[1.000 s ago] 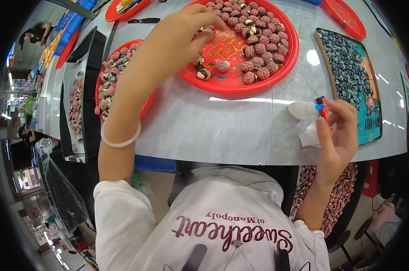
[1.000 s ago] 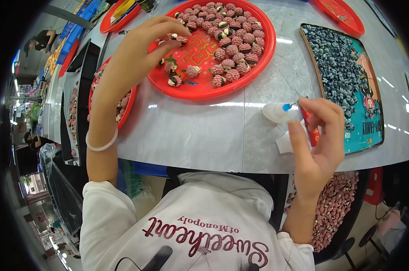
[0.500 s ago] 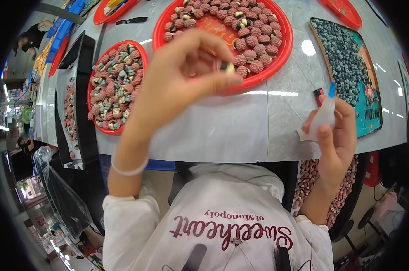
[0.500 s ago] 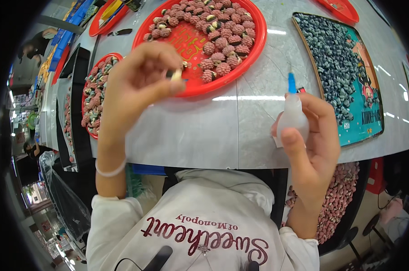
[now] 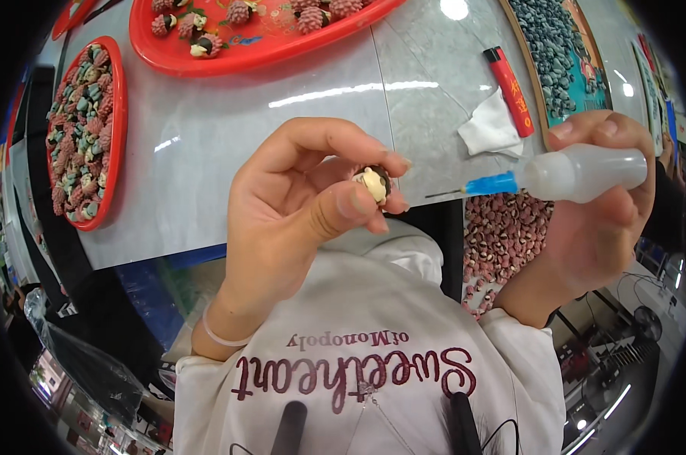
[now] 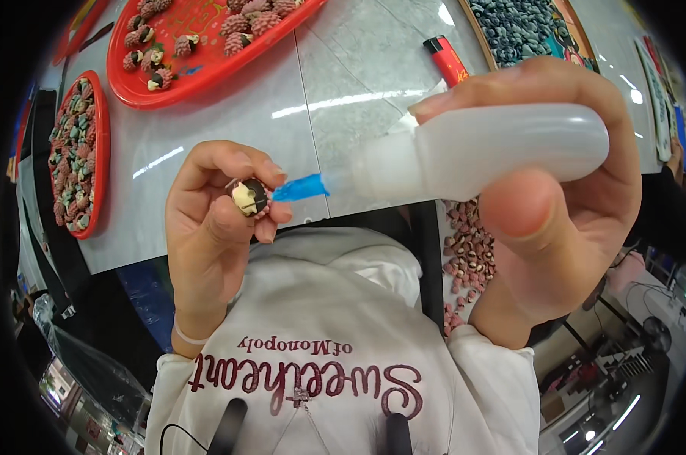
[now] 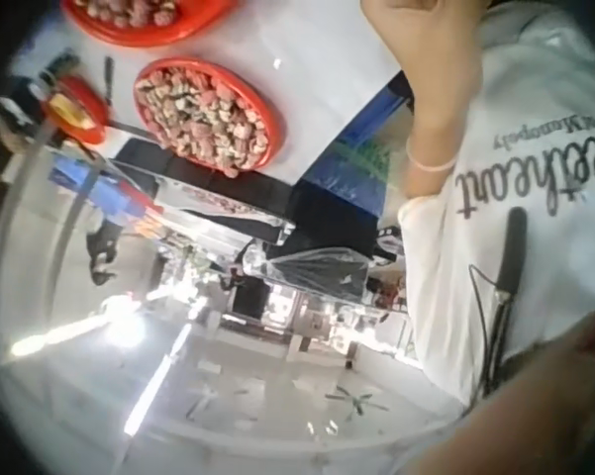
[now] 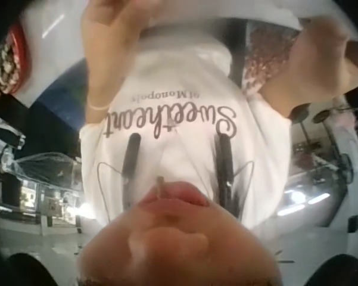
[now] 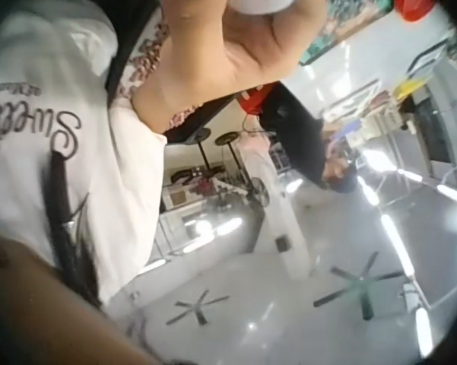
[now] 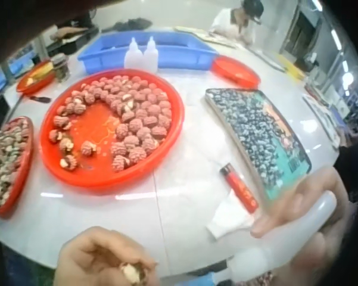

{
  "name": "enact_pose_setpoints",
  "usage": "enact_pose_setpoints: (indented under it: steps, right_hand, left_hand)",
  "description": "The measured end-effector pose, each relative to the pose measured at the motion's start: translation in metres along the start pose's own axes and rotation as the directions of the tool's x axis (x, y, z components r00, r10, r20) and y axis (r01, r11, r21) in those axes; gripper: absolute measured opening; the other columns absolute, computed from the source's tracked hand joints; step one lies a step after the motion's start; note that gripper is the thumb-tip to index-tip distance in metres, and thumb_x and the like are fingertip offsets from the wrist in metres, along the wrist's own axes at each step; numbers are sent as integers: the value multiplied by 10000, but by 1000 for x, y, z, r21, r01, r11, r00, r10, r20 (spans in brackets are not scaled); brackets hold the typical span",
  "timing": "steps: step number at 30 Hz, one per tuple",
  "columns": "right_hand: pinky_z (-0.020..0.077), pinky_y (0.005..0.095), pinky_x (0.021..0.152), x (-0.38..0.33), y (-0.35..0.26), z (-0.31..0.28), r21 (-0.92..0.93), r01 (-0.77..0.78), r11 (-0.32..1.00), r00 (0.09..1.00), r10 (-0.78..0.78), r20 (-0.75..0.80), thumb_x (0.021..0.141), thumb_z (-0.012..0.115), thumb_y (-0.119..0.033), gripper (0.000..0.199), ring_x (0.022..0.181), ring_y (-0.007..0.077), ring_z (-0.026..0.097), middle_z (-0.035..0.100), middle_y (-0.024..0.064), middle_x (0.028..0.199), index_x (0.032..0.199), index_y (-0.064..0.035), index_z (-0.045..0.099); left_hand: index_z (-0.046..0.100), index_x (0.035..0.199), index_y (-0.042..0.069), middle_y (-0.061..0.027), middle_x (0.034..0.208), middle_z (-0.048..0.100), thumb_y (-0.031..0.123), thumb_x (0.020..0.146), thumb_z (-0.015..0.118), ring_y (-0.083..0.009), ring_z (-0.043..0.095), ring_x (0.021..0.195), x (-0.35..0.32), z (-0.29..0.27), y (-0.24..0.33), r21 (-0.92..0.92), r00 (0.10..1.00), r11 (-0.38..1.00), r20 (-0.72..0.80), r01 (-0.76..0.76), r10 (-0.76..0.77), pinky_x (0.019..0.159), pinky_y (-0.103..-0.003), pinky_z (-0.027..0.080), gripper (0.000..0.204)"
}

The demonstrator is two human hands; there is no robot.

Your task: Assembling small plastic figurines by gluing two components together and placing them into a tray.

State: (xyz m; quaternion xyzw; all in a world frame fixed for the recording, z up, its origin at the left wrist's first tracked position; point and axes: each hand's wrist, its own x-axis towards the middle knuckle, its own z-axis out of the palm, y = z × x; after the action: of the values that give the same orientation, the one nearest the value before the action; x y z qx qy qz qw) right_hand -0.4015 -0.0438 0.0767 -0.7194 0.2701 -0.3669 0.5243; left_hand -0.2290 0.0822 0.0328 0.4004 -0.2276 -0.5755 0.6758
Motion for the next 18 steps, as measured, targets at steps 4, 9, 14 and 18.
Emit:
enact_pose_setpoints:
  steps: [4, 9, 14, 18]
  right_hand:
    - [437, 301, 708, -3, -7, 6, -44, -37, 998, 999, 39, 33, 783, 564, -380, 525, 803, 235, 541, 505, 172, 866, 996, 84, 441]
    - [464, 311, 684, -6, -7, 12, -90, -52, 995, 998, 56, 38, 781, 574, -358, 502, 740, 239, 556, 501, 162, 833, 969, 92, 457]
    - [426, 258, 564, -16, -15, 15, -307, 236, 922, 971, -232, 52, 755, 614, -329, 461, 629, 200, 523, 532, 163, 798, 967, 57, 477]
    - [339, 249, 484, -12, -40, 8, -516, 307, 799, 939, -166, 302, 728, 630, -313, 427, 545, 134, 427, 590, 183, 739, 938, 30, 487]
  left_hand:
    - [483, 951, 27, -118, 936, 521, 301, 758, 626, -113, 555, 704, -3, 1, -5, 19, 999, 999, -17, -46, 46, 626, -188, 462, 364]
    - [495, 960, 29, -124, 944, 523, 272, 765, 623, -122, 567, 715, -9, -2, -5, 47, 998, 997, -10, -58, 59, 627, -189, 471, 337]
    - [500, 948, 21, -123, 943, 527, 253, 768, 623, -133, 559, 749, -12, -1, -4, 53, 1000, 999, -14, 5, -4, 620, -193, 476, 318]
    - [501, 947, 19, -125, 939, 529, 251, 767, 624, -138, 548, 771, -11, -2, -6, 33, 1000, 999, 0, 5, -5, 611, -187, 471, 318]
